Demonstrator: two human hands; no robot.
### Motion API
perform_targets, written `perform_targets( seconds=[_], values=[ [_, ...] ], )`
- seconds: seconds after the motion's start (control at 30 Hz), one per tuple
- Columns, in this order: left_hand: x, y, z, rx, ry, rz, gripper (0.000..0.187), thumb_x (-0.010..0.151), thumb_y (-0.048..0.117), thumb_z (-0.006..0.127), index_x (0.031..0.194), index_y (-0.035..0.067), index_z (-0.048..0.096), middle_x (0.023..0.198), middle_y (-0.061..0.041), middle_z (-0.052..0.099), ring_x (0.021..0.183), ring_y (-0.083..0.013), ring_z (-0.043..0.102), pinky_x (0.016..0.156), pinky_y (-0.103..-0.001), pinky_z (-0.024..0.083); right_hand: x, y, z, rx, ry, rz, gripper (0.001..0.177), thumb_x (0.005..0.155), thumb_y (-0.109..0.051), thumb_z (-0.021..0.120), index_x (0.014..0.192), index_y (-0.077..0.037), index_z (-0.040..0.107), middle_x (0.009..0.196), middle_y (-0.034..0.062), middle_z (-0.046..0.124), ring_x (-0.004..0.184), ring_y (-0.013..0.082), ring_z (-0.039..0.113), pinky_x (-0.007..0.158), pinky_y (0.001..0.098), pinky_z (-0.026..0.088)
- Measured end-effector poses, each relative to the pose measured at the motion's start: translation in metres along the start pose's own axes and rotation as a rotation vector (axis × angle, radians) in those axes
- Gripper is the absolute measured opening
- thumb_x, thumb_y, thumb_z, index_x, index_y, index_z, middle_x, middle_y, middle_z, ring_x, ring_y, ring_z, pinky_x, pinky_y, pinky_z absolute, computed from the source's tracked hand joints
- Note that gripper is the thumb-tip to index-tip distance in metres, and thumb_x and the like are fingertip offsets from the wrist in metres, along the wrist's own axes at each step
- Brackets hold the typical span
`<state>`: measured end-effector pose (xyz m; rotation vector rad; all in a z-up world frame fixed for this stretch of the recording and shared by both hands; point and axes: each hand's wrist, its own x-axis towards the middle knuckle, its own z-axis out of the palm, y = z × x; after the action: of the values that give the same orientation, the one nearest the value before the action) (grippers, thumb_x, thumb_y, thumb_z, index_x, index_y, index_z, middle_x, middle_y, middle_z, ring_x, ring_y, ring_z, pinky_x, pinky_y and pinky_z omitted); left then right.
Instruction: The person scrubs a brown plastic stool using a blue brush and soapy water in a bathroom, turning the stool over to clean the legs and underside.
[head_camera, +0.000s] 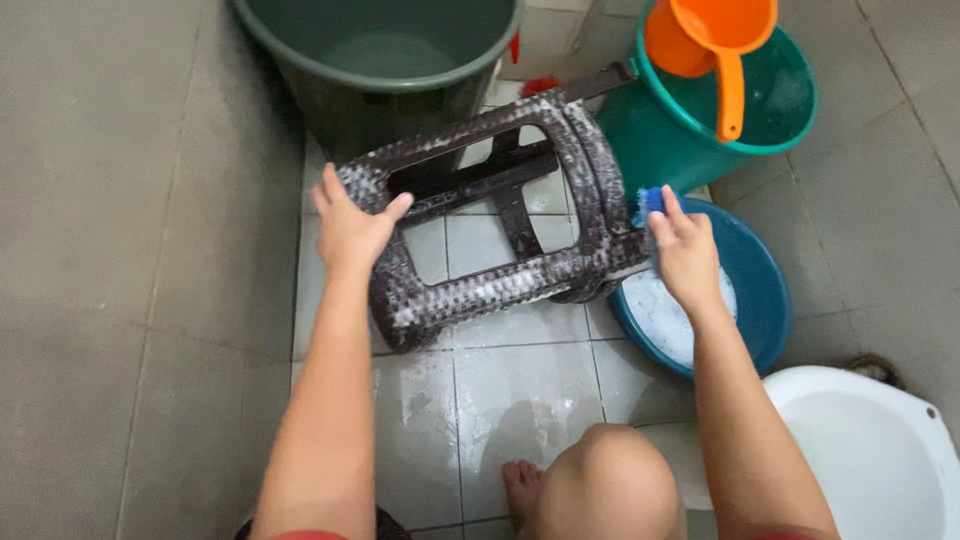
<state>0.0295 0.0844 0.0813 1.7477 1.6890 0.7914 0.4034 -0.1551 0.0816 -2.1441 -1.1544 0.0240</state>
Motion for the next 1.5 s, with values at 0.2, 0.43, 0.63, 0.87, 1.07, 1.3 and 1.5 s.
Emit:
perform_targets(
  seconds=[0.2, 0.43, 0.63, 0.87, 1.07, 1.3, 1.5],
  values=[
    [-0.003, -0.002, 0.016, 0.007, -0.054, -0.174, 0.119, 0.066, 0.051, 0.083, 0.162, 0.015, 0.022, 0.146, -0.023, 0.055, 0.134, -0.0388, 0.055, 0.111, -0.047, 0.044, 0.003, 0.047, 0.029, 0.147, 0.042, -0.041, 0.047, 0.105, -0.033, 0.063, 0.148, -0.015, 0.06, 0.103, 0.0196, 0.061, 0.098, 0.0323, 0.061, 0.093, 0.0393, 0.048],
    [-0.069, -0.012, 0.027, 0.011, 0.258, -0.059, 0.106, 0.07, 0.044, 0.086, 0.158, 0.02, 0.033, 0.14, -0.025, 0.061, 0.126, -0.0443, 0.059, 0.106, -0.051, 0.047, -0.032, 0.039, 0.049, 0.044, 0.084, 0.046, 0.051, 0.107, -0.035, 0.055, 0.153, -0.014, 0.055, 0.104, 0.0254, 0.058, 0.093, 0.0405, 0.06, 0.088, 0.0453, 0.048],
    [-0.109, -0.03, 0.011, -0.132, 0.413, 0.038, 0.106, 0.073, 0.034, 0.088, 0.159, 0.017, 0.029, 0.148, -0.03, 0.053, 0.134, -0.0457, 0.053, 0.111, -0.05, 0.043, -0.061, 0.032, 0.06, 0.18, 0.041, -0.011, 0.05, 0.108, -0.034, 0.052, 0.153, -0.012, 0.054, 0.104, 0.0227, 0.06, 0.096, 0.039, 0.06, 0.089, 0.0442, 0.048],
    [-0.148, -0.069, 0.034, -0.171, 0.514, 0.26, 0.104, 0.078, 0.019, 0.091, 0.16, 0.007, 0.03, 0.159, -0.027, 0.048, 0.15, -0.0396, 0.048, 0.126, -0.046, 0.038, -0.08, 0.06, 0.063, 0.306, 0.075, 0.031, 0.046, 0.106, -0.029, 0.054, 0.149, -0.011, 0.056, 0.101, 0.017, 0.062, 0.095, 0.0309, 0.061, 0.09, 0.0388, 0.048],
    [-0.151, -0.096, 0.051, -0.155, 0.488, 0.424, 0.099, 0.085, 0.023, 0.088, 0.158, 0.001, 0.025, 0.161, -0.027, 0.038, 0.155, -0.0436, 0.04, 0.132, -0.051, 0.032, -0.105, 0.084, 0.069, 0.391, 0.004, 0.123, 0.047, 0.106, -0.026, 0.054, 0.149, -0.009, 0.054, 0.098, 0.0147, 0.06, 0.094, 0.0273, 0.059, 0.092, 0.0343, 0.046],
    [-0.149, -0.032, 0.016, 0.219, 0.373, 0.394, 0.101, 0.075, 0.034, 0.089, 0.156, 0.006, 0.035, 0.156, -0.028, 0.033, 0.148, -0.0451, 0.034, 0.125, -0.058, 0.026, -0.11, 0.097, 0.072, 0.478, -0.048, 0.149, 0.047, 0.105, -0.028, 0.056, 0.149, -0.011, 0.055, 0.101, 0.0114, 0.062, 0.097, 0.0223, 0.059, 0.093, 0.0296, 0.045],
    [-0.095, 0.055, -0.005, 0.625, 0.09, 0.687, 0.108, 0.056, 0.046, 0.092, 0.147, 0.011, 0.046, 0.149, -0.018, 0.047, 0.143, -0.0374, 0.038, 0.113, -0.07, 0.016, -0.112, 0.102, 0.058, 0.473, -0.167, 0.226, 0.049, 0.102, -0.034, 0.057, 0.147, -0.014, 0.058, 0.098, 0.0105, 0.062, 0.095, 0.0214, 0.06, 0.092, 0.0288, 0.045]
  ],
)
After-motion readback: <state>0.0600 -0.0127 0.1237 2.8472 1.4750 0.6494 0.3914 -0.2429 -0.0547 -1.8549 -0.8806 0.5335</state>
